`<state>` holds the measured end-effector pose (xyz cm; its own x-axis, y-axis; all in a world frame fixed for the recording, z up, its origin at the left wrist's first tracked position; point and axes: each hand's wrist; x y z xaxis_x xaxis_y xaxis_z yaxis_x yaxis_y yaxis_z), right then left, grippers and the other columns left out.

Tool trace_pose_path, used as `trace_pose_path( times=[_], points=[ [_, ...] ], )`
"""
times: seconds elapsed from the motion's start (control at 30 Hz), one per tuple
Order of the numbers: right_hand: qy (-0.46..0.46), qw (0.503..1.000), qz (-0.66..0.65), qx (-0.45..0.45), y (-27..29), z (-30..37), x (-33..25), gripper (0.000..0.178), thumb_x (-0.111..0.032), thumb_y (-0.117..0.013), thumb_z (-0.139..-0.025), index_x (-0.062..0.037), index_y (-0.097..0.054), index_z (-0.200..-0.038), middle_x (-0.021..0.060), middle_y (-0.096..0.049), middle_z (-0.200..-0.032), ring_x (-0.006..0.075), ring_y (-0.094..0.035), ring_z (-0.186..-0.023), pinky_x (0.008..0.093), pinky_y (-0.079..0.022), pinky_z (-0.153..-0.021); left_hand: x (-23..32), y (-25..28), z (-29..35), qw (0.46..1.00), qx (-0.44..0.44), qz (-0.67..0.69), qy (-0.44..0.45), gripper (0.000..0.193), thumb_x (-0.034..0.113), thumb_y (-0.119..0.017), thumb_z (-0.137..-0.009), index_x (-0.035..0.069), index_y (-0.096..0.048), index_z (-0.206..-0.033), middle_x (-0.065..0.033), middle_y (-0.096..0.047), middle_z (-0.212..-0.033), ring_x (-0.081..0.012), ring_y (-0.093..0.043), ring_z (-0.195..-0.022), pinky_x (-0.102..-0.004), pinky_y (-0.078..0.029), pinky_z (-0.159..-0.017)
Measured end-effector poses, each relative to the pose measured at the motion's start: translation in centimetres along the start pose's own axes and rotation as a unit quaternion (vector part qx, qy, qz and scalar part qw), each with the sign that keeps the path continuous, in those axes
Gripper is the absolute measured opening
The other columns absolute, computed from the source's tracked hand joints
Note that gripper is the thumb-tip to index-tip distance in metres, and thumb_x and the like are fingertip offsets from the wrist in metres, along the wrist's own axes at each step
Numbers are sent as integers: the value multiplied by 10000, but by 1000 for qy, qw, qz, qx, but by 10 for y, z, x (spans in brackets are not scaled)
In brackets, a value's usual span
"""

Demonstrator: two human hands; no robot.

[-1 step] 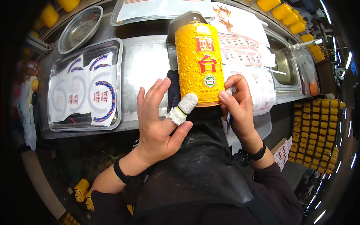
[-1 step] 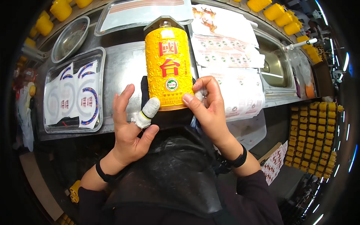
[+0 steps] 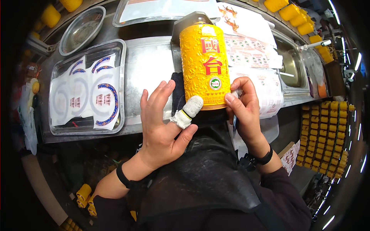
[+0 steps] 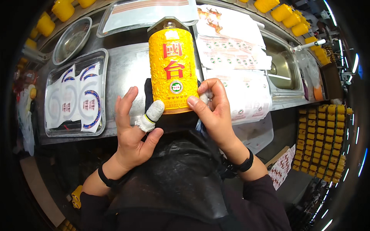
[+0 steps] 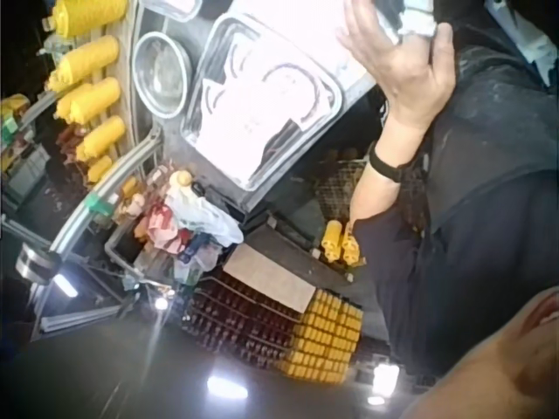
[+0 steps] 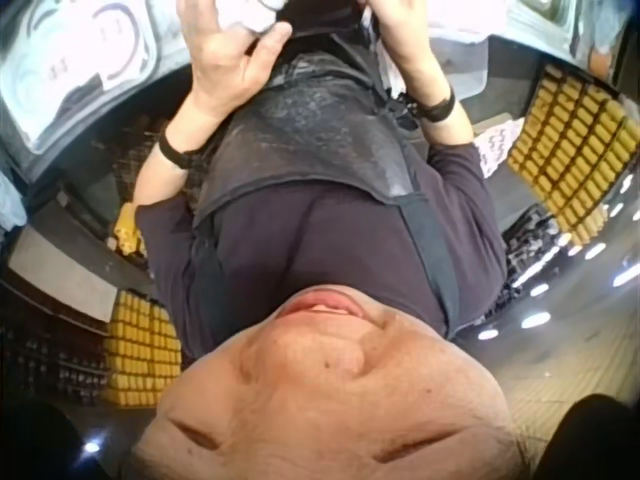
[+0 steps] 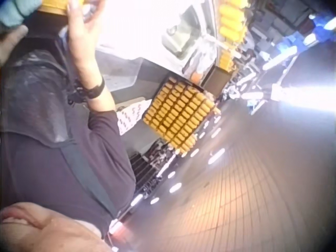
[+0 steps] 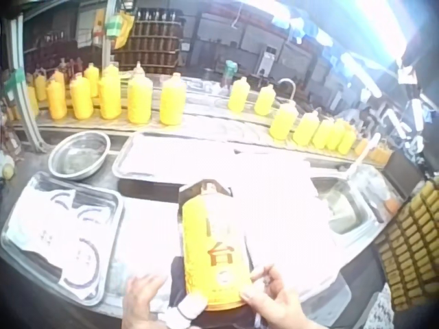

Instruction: Applying stickers and labels to yellow textured bottles in a production line environment.

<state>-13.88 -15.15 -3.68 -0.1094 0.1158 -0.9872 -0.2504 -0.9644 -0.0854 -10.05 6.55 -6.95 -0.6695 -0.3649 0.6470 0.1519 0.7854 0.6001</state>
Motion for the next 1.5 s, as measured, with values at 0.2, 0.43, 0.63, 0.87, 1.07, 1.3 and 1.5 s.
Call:
trace_pose_path(
  times=[0.2,0.43,0.63,0.87,1.07,1.3,1.5],
  points=[
    [6,1000,6,0,3,-2,3,273,-80,-650,-885,-60,-430,-1045,4,-439,-974,45,-447,-869,193,-417,-750,3,2,-5,999,5,-37,-19,228,237,-740,-743,51,-717,-873,-209,-408,-1440,-413,-382,-1330,-610,-179,-1079],
    [13,1000,16,-5,3,-1,1,261,-85,-641,-888,-61,-431,-1041,-2,-434,-970,36,-438,-849,184,-405,-722,16,5,-14,998,-10,-61,-26,262,238,-729,-760,73,-717,-964,-202,-397,-1447,-398,-379,-1342,-595,-170,-1095],
    [-35,999,14,-24,8,0,-2,241,-92,-632,-889,-73,-439,-1032,-17,-442,-932,10,-427,-759,164,-375,-643,13,8,-5,1000,18,-8,7,395,166,-673,-802,-2,-668,-1159,-267,-414,-1413,-396,-389,-1338,-504,-199,-1142],
    [4,997,75,10,-2,-1,-2,296,-126,-683,-853,-80,-439,-1014,-16,-456,-931,6,-422,-749,158,-367,-628,5,6,2,999,32,10,31,408,172,-676,-802,-35,-649,-1153,-289,-441,-1391,-394,-436,-1302,-513,-212,-1134],
    [2,996,91,12,-1,-3,-3,311,-119,-695,-835,-74,-441,-1010,-6,-460,-941,19,-428,-782,159,-368,-650,2,4,2,999,30,34,22,421,181,-680,-798,-40,-646,-1155,-291,-440,-1390,-394,-438,-1302,-531,-205,-1133],
    [4,995,97,18,-1,-2,-1,303,-133,-687,-832,-70,-446,-1004,-10,-453,-932,22,-406,-779,160,-355,-658,0,4,0,999,20,35,7,440,195,-682,-793,-21,-648,-1175,-282,-431,-1395,-393,-424,-1312,-536,-194,-1134],
    [5,994,111,16,7,-1,3,293,-123,-670,-839,-65,-446,-1018,-13,-445,-929,19,-398,-773,161,-349,-654,3,1,-5,1000,-10,-11,-23,430,212,-697,-780,40,-668,-1173,-240,-399,-1424,-398,-393,-1334,-568,-188,-1118]
  ],
)
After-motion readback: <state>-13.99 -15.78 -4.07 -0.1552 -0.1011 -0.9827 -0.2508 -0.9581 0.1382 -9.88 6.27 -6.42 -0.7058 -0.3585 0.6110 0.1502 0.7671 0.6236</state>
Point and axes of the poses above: each hand's wrist, its own z-axis away from the middle knuckle, its own y-axis out of the back of the hand, x = y × z
